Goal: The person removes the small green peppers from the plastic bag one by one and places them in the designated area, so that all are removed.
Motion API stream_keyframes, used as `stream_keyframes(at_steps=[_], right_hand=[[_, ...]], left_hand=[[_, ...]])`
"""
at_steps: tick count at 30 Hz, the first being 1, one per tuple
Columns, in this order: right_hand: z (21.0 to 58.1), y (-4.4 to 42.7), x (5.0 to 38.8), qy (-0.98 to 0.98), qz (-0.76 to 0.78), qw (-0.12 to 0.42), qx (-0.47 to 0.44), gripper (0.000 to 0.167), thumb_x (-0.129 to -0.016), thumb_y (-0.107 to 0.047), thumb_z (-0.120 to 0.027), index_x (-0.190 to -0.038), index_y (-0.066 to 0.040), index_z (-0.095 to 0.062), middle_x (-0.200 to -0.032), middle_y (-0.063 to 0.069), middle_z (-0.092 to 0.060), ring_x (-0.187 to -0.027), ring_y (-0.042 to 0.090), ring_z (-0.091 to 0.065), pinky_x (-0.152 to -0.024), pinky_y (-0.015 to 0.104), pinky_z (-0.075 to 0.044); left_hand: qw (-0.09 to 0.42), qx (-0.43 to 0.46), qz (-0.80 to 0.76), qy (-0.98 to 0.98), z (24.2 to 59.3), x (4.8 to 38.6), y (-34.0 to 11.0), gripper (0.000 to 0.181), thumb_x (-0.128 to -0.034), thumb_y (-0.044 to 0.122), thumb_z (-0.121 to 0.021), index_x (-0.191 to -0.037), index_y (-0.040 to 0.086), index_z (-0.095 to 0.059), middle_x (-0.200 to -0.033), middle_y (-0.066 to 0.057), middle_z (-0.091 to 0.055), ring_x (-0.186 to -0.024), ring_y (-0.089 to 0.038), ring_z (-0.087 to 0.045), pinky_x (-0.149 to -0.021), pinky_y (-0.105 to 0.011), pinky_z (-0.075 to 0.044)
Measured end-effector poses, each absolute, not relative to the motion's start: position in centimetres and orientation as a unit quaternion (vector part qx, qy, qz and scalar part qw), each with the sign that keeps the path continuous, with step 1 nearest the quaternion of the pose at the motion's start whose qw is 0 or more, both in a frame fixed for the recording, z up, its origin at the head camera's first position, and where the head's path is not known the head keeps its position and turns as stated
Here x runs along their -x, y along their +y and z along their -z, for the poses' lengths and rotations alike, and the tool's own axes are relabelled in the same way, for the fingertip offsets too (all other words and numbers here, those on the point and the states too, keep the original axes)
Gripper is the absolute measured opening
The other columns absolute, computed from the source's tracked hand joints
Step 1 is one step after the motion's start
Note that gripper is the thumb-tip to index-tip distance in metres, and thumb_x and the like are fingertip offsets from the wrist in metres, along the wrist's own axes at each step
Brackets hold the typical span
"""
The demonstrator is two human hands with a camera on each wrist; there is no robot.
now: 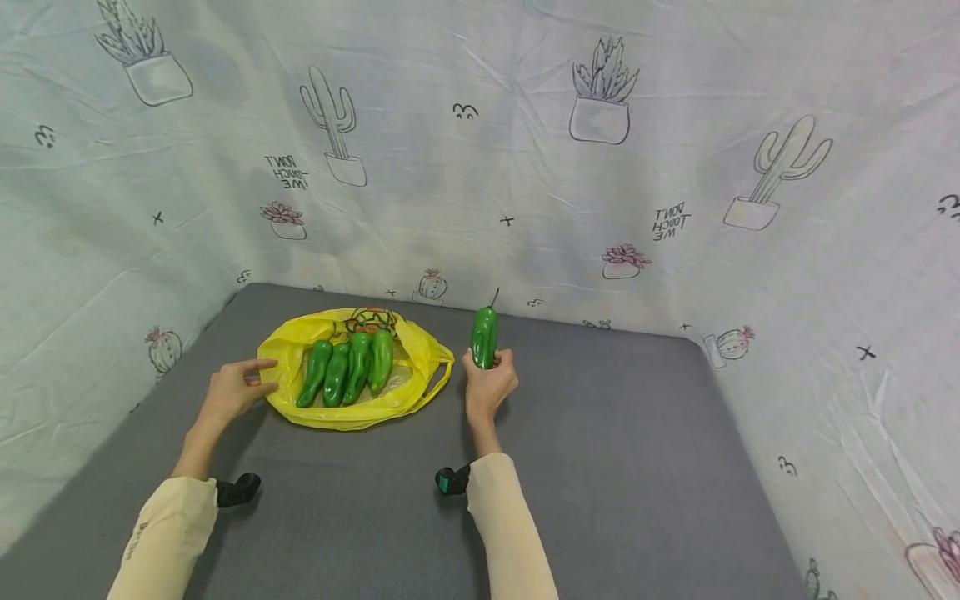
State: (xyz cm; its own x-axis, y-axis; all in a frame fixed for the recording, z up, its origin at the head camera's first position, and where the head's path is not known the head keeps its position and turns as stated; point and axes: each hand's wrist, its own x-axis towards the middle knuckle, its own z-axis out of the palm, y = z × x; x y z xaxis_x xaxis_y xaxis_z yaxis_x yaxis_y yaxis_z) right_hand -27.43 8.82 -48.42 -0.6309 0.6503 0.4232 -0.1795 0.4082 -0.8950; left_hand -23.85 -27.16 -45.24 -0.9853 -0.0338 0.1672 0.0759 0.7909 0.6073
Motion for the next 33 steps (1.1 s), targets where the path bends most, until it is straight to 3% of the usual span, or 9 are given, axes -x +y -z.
stream_keyframes(at_steps=[7, 12, 18, 29, 33], right_hand=[[48.9, 8.2, 27.6, -0.748, -0.522, 0.373, 0.169, 0.030, -0.070, -0.013, -0.082, -0.081, 0.004, -0.060, -0.074, 0.018, -0.064, -0.068, 0.033, -0.061, -0.067, 0.045, -0.051], [49.5, 8.3, 27.6, -0.756, -0.519, 0.355, 0.182, 0.029, -0.071, -0.013, -0.081, -0.080, 0.003, -0.059, -0.076, 0.019, -0.065, -0.070, 0.035, -0.061, -0.067, 0.046, -0.052], [50.4, 8.6, 27.8, -0.764, -0.516, 0.333, 0.198, 0.028, -0.073, -0.012, -0.081, -0.081, 0.002, -0.058, -0.080, 0.019, -0.065, -0.072, 0.035, -0.061, -0.068, 0.047, -0.052], [50.6, 8.0, 28.1, -0.780, -0.491, 0.330, 0.204, 0.030, -0.072, -0.010, -0.082, -0.082, 0.003, -0.057, -0.082, 0.020, -0.063, -0.075, 0.036, -0.060, -0.071, 0.047, -0.051], [50.5, 7.7, 28.0, -0.787, -0.493, 0.302, 0.213, 0.030, -0.073, -0.010, -0.082, -0.087, 0.003, -0.059, -0.090, 0.021, -0.060, -0.082, 0.036, -0.058, -0.075, 0.046, -0.051]], left_hand=[[0.085, 0.014, 0.326, -0.941, 45.2, 23.8, -27.2, 0.039, -0.0842, -0.001, -0.069, -0.120, -0.013, -0.059, -0.112, -0.038, -0.059, -0.081, -0.041, -0.065, -0.062, -0.043, -0.053], [0.076, 0.010, 0.328, -0.942, 45.2, 23.8, -27.0, 0.040, -0.0849, -0.001, -0.068, -0.122, -0.012, -0.059, -0.116, -0.038, -0.056, -0.093, -0.047, -0.063, -0.071, -0.050, -0.054], [0.069, 0.007, 0.326, -0.943, 45.2, 23.9, -27.0, 0.040, -0.0843, -0.001, -0.069, -0.121, -0.012, -0.059, -0.116, -0.039, -0.055, -0.096, -0.048, -0.062, -0.074, -0.052, -0.053], [0.077, 0.007, 0.326, -0.942, 45.2, 24.0, -27.1, 0.040, -0.0843, 0.000, -0.069, -0.121, -0.012, -0.059, -0.117, -0.037, -0.057, -0.094, -0.046, -0.063, -0.073, -0.051, -0.054], [0.075, 0.006, 0.330, -0.941, 45.2, 23.9, -27.1, 0.040, -0.0846, -0.001, -0.068, -0.122, -0.012, -0.059, -0.116, -0.037, -0.057, -0.093, -0.046, -0.063, -0.070, -0.049, -0.054]])
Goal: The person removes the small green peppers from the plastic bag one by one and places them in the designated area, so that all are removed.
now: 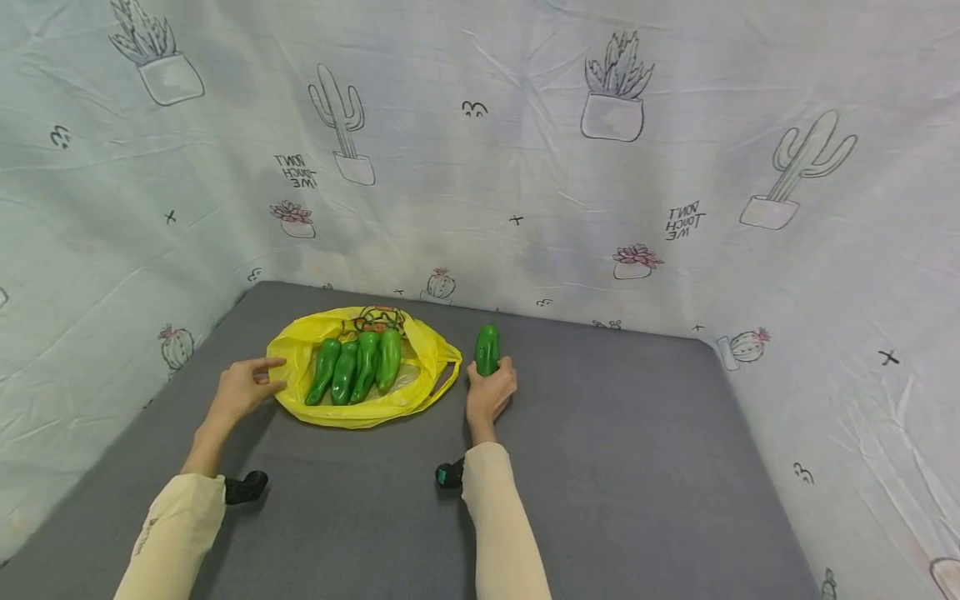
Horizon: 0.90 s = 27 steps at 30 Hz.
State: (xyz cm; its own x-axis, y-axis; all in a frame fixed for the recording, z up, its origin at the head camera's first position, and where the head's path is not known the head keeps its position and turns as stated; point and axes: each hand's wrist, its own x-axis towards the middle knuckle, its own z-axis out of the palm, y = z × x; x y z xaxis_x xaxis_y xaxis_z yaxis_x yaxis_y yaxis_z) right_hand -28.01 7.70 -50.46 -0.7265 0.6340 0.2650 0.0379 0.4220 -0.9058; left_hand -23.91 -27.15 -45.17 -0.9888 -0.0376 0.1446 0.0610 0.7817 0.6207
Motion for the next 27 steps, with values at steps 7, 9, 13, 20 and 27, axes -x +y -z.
stream_keyframes(at_steps=[7, 9, 13, 20, 27], right_hand=[[50.83, 7.16, 27.87, -0.801, -0.514, 0.236, 0.198, 0.033, -0.079, -0.010, -0.078, -0.096, 0.005, -0.054, -0.113, 0.018, -0.036, -0.103, 0.033, -0.041, -0.089, 0.043, -0.042], [50.87, 7.11, 27.95, -0.799, -0.515, 0.236, 0.202, 0.033, -0.079, -0.010, -0.077, -0.095, 0.005, -0.052, -0.113, 0.018, -0.036, -0.104, 0.032, -0.039, -0.090, 0.042, -0.041], [50.62, 7.06, 28.00, -0.805, -0.506, 0.235, 0.203, 0.033, -0.079, -0.011, -0.077, -0.095, 0.006, -0.053, -0.114, 0.020, -0.036, -0.106, 0.033, -0.037, -0.093, 0.042, -0.038], [50.64, 7.41, 28.04, -0.805, -0.494, 0.250, 0.211, 0.040, -0.080, -0.012, -0.075, -0.101, 0.013, -0.053, -0.112, 0.021, -0.036, -0.102, 0.035, -0.039, -0.094, 0.044, -0.037], [50.63, 7.54, 27.97, -0.808, -0.487, 0.250, 0.218, 0.041, -0.080, -0.013, -0.074, -0.102, 0.013, -0.051, -0.110, 0.021, -0.036, -0.099, 0.035, -0.039, -0.093, 0.045, -0.037]], left_hand=[[0.069, 0.002, 0.337, -0.939, 44.94, 23.75, -26.86, 0.040, -0.0851, 0.000, -0.069, -0.122, -0.012, -0.059, -0.116, -0.036, -0.058, -0.094, -0.046, -0.062, -0.070, -0.047, -0.055], [0.068, 0.001, 0.338, -0.939, 44.90, 23.72, -26.83, 0.040, -0.0852, -0.001, -0.068, -0.122, -0.012, -0.059, -0.116, -0.036, -0.058, -0.095, -0.046, -0.062, -0.070, -0.048, -0.055], [0.067, -0.002, 0.338, -0.939, 44.90, 23.77, -26.91, 0.040, -0.0855, 0.000, -0.068, -0.122, -0.012, -0.059, -0.116, -0.035, -0.058, -0.094, -0.045, -0.062, -0.071, -0.048, -0.054], [0.066, 0.000, 0.335, -0.940, 44.90, 23.82, -26.87, 0.040, -0.0855, 0.000, -0.069, -0.122, -0.011, -0.059, -0.112, -0.035, -0.060, -0.088, -0.041, -0.064, -0.067, -0.044, -0.054], [0.077, 0.002, 0.333, -0.940, 44.93, 23.79, -27.07, 0.039, -0.0845, 0.000, -0.069, -0.121, -0.012, -0.060, -0.094, -0.028, -0.065, -0.069, -0.026, -0.059, -0.055, -0.031, -0.046]])
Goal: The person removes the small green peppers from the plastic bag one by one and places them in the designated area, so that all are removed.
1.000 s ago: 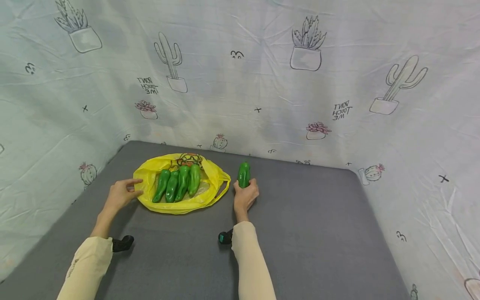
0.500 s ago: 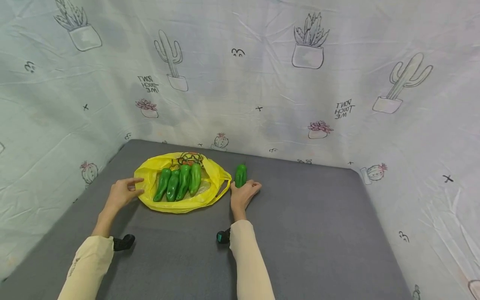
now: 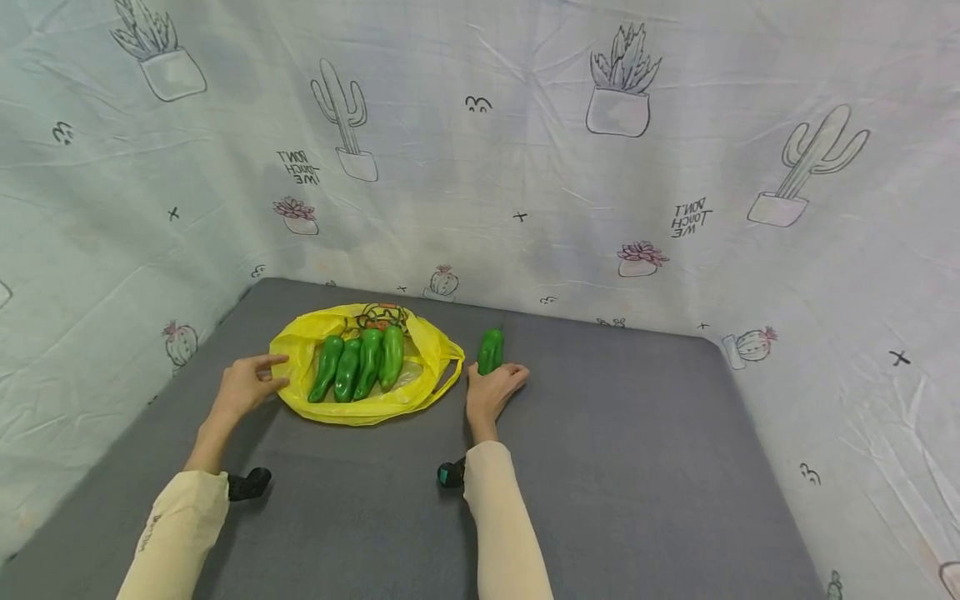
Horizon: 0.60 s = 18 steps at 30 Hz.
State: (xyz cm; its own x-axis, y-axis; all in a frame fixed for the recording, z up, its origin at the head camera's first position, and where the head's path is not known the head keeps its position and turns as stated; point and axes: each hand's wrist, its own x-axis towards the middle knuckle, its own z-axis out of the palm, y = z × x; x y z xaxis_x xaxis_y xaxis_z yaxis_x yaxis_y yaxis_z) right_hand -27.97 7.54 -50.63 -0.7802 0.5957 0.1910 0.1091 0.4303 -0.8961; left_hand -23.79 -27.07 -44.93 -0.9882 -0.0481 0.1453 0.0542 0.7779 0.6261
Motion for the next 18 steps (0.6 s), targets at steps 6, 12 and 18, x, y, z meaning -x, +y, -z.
stream_keyframes(at_steps=[6, 12, 18], right_hand=[[50.50, 7.37, 27.71, -0.798, -0.486, 0.284, 0.215, 0.041, -0.075, -0.008, -0.078, -0.100, 0.011, -0.051, -0.109, 0.021, -0.037, -0.101, 0.036, -0.039, -0.092, 0.047, -0.037], [50.31, 7.45, 27.55, -0.799, -0.490, 0.271, 0.221, 0.055, -0.073, -0.012, -0.083, -0.111, 0.014, -0.052, -0.117, 0.025, -0.038, -0.110, 0.038, -0.039, -0.098, 0.047, -0.036], [50.00, 7.93, 27.79, -0.775, -0.509, 0.299, 0.223, 0.061, -0.077, -0.019, -0.082, -0.121, 0.012, -0.055, -0.119, 0.025, -0.046, -0.111, 0.038, -0.046, -0.099, 0.046, -0.038]], left_hand=[[0.081, 0.005, 0.335, -0.939, 45.03, 23.85, -27.17, 0.039, -0.0847, 0.000, -0.068, -0.121, -0.012, -0.060, -0.099, -0.030, -0.064, -0.076, -0.032, -0.062, -0.059, -0.036, -0.050], [0.078, 0.006, 0.337, -0.938, 45.13, 23.71, -27.19, 0.039, -0.0850, 0.001, -0.069, -0.121, -0.012, -0.060, -0.106, -0.033, -0.063, -0.090, -0.043, -0.064, -0.066, -0.044, -0.054], [0.077, 0.008, 0.338, -0.938, 45.05, 23.80, -27.20, 0.039, -0.0852, 0.000, -0.068, -0.121, -0.012, -0.059, -0.107, -0.034, -0.062, -0.090, -0.044, -0.063, -0.067, -0.046, -0.054]])
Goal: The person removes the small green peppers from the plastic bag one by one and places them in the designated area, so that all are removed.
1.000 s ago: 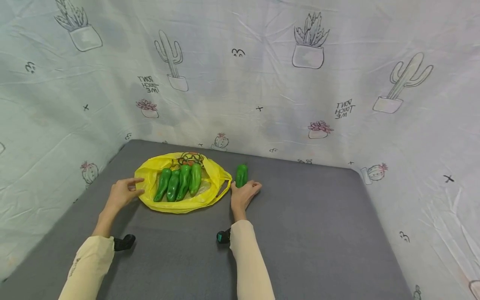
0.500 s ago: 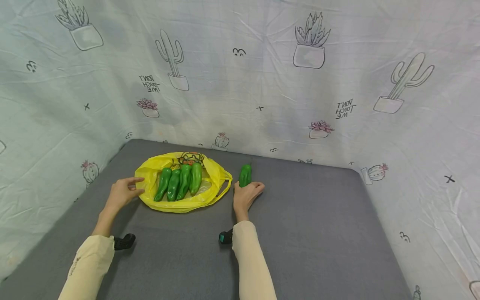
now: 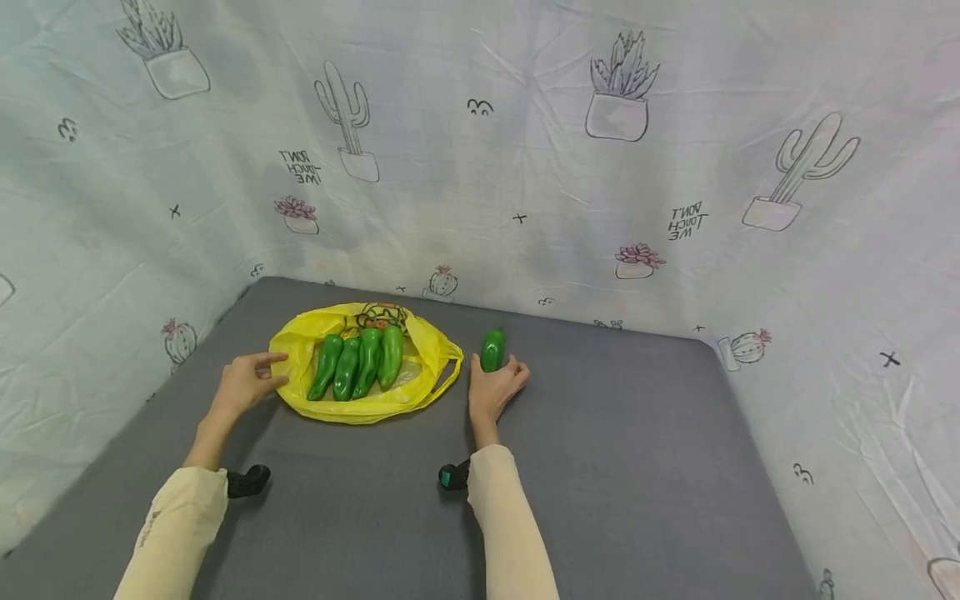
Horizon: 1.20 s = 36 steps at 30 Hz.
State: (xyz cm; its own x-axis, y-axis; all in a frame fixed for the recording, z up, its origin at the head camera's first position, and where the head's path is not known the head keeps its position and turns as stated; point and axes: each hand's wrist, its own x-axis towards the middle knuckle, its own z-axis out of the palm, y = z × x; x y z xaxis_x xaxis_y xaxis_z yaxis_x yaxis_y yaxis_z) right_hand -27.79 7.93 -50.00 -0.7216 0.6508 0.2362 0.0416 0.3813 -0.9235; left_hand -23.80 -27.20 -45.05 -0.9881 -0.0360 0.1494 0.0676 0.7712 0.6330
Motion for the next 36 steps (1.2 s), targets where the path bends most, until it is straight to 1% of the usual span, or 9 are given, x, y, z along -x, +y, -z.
stream_keyframes(at_steps=[5, 7, 10, 15, 20, 24, 31, 33, 36], right_hand=[[49.7, 8.0, 27.8, -0.714, -0.565, 0.382, 0.158, 0.044, -0.081, -0.009, -0.077, -0.117, 0.011, -0.061, -0.114, 0.026, -0.057, -0.108, 0.037, -0.056, -0.097, 0.044, -0.045], [49.5, 7.8, 27.6, -0.687, -0.594, 0.399, 0.126, 0.039, -0.081, -0.005, -0.076, -0.114, 0.011, -0.064, -0.110, 0.026, -0.061, -0.103, 0.035, -0.061, -0.093, 0.041, -0.049], [49.1, 7.3, 27.2, -0.655, -0.630, 0.408, 0.091, 0.034, -0.082, -0.003, -0.075, -0.111, 0.011, -0.066, -0.105, 0.028, -0.063, -0.096, 0.035, -0.064, -0.086, 0.039, -0.053], [48.4, 5.8, 26.3, -0.639, -0.650, 0.406, 0.065, 0.031, -0.082, -0.002, -0.075, -0.110, 0.008, -0.067, -0.104, 0.027, -0.065, -0.096, 0.037, -0.065, -0.085, 0.042, -0.053], [46.1, 3.9, 24.6, -0.634, -0.670, 0.383, 0.040, 0.034, -0.081, 0.006, -0.072, -0.113, 0.012, -0.064, -0.108, 0.028, -0.064, -0.101, 0.043, -0.062, -0.089, 0.048, -0.050], [44.2, 2.5, 23.3, -0.641, -0.672, 0.370, 0.027, 0.037, -0.081, 0.007, -0.071, -0.116, 0.013, -0.062, -0.112, 0.029, -0.063, -0.106, 0.042, -0.061, -0.091, 0.047, -0.049], [44.8, 0.4, 22.7, -0.664, -0.653, 0.365, 0.020, 0.043, -0.080, 0.008, -0.072, -0.119, 0.015, -0.059, -0.118, 0.030, -0.061, -0.110, 0.040, -0.059, -0.089, 0.047, -0.049], [45.7, -0.3, 22.9, -0.665, -0.656, 0.356, 0.023, 0.044, -0.079, 0.008, -0.073, -0.120, 0.016, -0.058, -0.118, 0.030, -0.060, -0.111, 0.039, -0.059, -0.090, 0.044, -0.049], [47.2, -1.3, 23.7, -0.662, -0.666, 0.344, 0.019, 0.046, -0.078, 0.007, -0.074, -0.121, 0.013, -0.059, -0.121, 0.027, -0.060, -0.113, 0.036, -0.059, -0.091, 0.041, -0.049]], left_hand=[[0.080, 0.009, 0.338, -0.938, 45.3, 23.8, -27.4, 0.039, -0.0855, 0.000, -0.068, -0.122, -0.011, -0.059, -0.107, -0.034, -0.062, -0.089, -0.045, -0.063, -0.068, -0.048, -0.054], [0.080, 0.008, 0.338, -0.938, 45.3, 23.8, -27.4, 0.039, -0.0853, 0.000, -0.068, -0.122, -0.011, -0.059, -0.115, -0.036, -0.058, -0.095, -0.047, -0.062, -0.072, -0.051, -0.054], [0.075, 0.006, 0.340, -0.937, 45.2, 23.8, -27.3, 0.040, -0.0856, 0.000, -0.068, -0.123, -0.011, -0.059, -0.117, -0.036, -0.057, -0.097, -0.048, -0.061, -0.075, -0.053, -0.053], [0.074, 0.005, 0.342, -0.937, 45.3, 23.8, -27.3, 0.040, -0.0860, 0.001, -0.067, -0.123, -0.010, -0.059, -0.118, -0.036, -0.057, -0.099, -0.049, -0.060, -0.077, -0.053, -0.053], [0.077, 0.001, 0.345, -0.936, 45.3, 23.8, -27.3, 0.039, -0.0863, 0.000, -0.067, -0.123, -0.011, -0.059, -0.119, -0.036, -0.056, -0.101, -0.049, -0.060, -0.078, -0.053, -0.053], [0.077, -0.001, 0.349, -0.934, 45.1, 23.9, -27.3, 0.039, -0.0867, 0.000, -0.066, -0.124, -0.010, -0.058, -0.120, -0.035, -0.056, -0.101, -0.049, -0.060, -0.078, -0.053, -0.053], [0.081, 0.001, 0.351, -0.933, 45.1, 23.7, -27.2, 0.039, -0.0859, 0.001, -0.068, -0.122, -0.010, -0.060, -0.117, -0.035, -0.058, -0.096, -0.046, -0.062, -0.074, -0.050, -0.054], [0.080, 0.001, 0.353, -0.932, 45.1, 23.6, -27.1, 0.039, -0.0857, 0.000, -0.068, -0.122, -0.011, -0.060, -0.117, -0.035, -0.058, -0.097, -0.046, -0.062, -0.075, -0.051, -0.053], [0.080, -0.001, 0.351, -0.933, 45.0, 23.5, -27.1, 0.039, -0.0856, 0.001, -0.068, -0.122, -0.011, -0.060, -0.116, -0.035, -0.059, -0.094, -0.044, -0.063, -0.072, -0.049, -0.053]])
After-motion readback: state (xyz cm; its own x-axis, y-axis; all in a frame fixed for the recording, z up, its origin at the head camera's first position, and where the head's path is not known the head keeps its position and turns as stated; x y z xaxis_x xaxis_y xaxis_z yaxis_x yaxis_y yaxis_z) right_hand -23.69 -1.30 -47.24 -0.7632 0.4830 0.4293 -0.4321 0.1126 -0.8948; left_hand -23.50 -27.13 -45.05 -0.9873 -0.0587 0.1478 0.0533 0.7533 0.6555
